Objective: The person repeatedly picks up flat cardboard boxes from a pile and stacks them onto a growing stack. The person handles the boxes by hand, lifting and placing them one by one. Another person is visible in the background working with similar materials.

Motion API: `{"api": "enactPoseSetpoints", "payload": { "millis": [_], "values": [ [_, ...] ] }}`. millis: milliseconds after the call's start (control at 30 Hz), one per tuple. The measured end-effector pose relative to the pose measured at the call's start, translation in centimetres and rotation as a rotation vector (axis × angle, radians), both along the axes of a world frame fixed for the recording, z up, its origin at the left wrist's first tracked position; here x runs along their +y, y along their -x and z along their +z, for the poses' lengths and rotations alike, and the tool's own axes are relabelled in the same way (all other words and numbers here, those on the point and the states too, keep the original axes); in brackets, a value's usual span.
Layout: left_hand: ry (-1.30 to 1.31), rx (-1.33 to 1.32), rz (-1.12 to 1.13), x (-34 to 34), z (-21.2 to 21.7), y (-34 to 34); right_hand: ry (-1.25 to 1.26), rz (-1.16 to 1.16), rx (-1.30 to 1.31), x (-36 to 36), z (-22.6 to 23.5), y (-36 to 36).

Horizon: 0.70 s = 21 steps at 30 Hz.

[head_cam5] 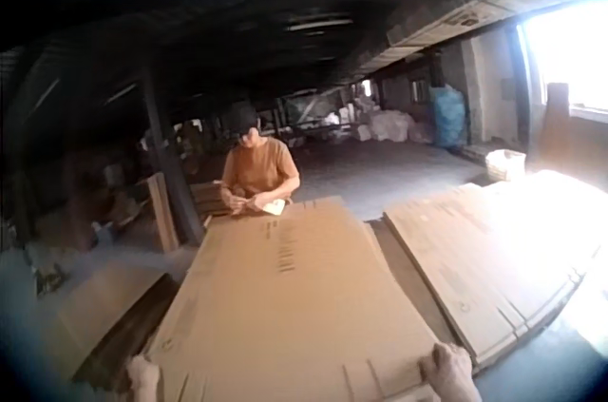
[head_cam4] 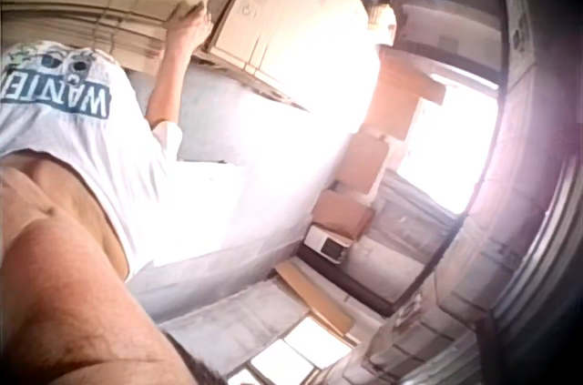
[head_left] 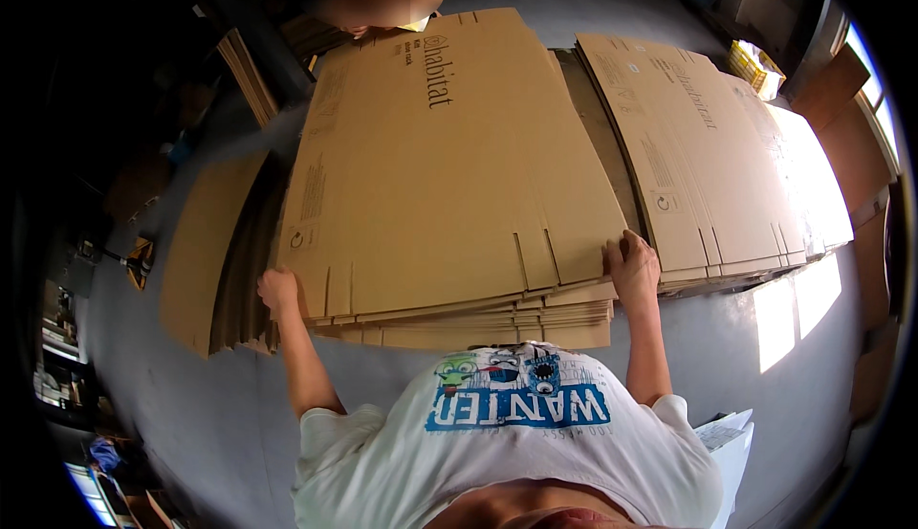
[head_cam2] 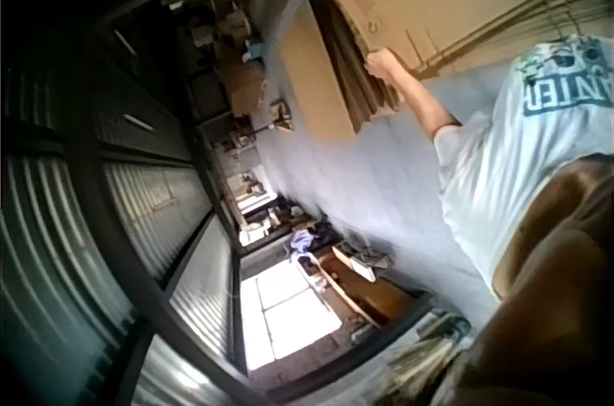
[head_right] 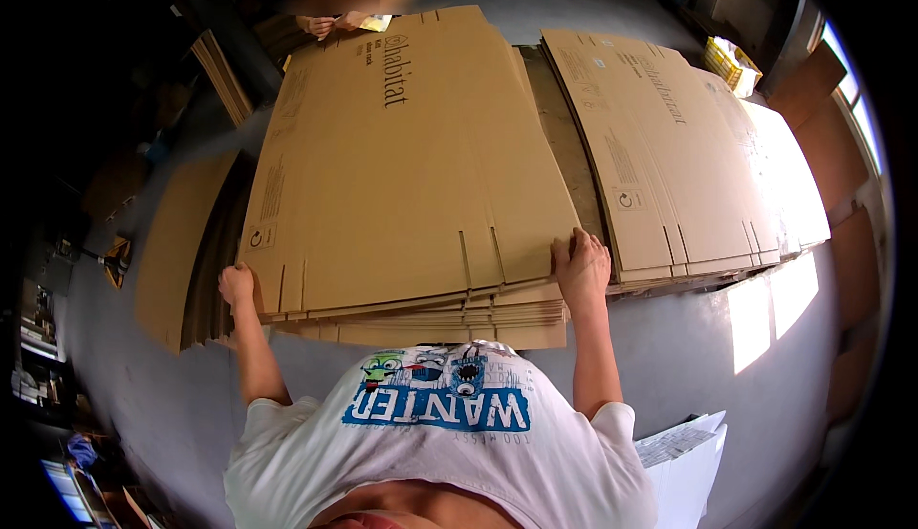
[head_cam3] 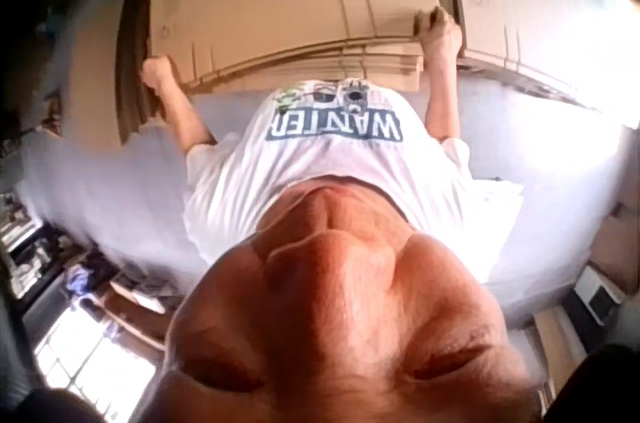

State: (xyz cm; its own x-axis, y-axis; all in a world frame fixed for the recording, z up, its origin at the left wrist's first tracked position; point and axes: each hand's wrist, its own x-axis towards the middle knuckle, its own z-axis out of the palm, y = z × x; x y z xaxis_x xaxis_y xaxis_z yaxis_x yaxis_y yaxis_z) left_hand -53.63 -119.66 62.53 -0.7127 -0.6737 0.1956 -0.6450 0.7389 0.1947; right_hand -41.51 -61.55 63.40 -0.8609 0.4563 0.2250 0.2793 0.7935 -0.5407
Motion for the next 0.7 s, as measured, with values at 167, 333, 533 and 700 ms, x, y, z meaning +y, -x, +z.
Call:
{"api": "enactPoseSetpoints", "payload": {
  "millis": [167, 333, 533, 700],
  "values": [
    [-0.123, 0.000, -0.012, -2.4, 0.7, 1.0, 0.283, -0.013, 0.095, 1.2, -0.1, 0.9],
    [-0.141, -0.003, -0.031, -3.0, 0.8, 1.1, 0.302, -0.016, 0.195, 2.8, 1.1, 1.7],
    [-0.085, -0.041, -0.114, -3.1, 0.0, 2.0, 0.038, -0.028, -0.031, 3.2, -2.5, 4.2],
    [0.023, 0.046, -0.056, -2.4, -2.1, 2.0, -0.131, -0.175, -0.087, 1.5, -3.3, 4.0]
  ]
}}
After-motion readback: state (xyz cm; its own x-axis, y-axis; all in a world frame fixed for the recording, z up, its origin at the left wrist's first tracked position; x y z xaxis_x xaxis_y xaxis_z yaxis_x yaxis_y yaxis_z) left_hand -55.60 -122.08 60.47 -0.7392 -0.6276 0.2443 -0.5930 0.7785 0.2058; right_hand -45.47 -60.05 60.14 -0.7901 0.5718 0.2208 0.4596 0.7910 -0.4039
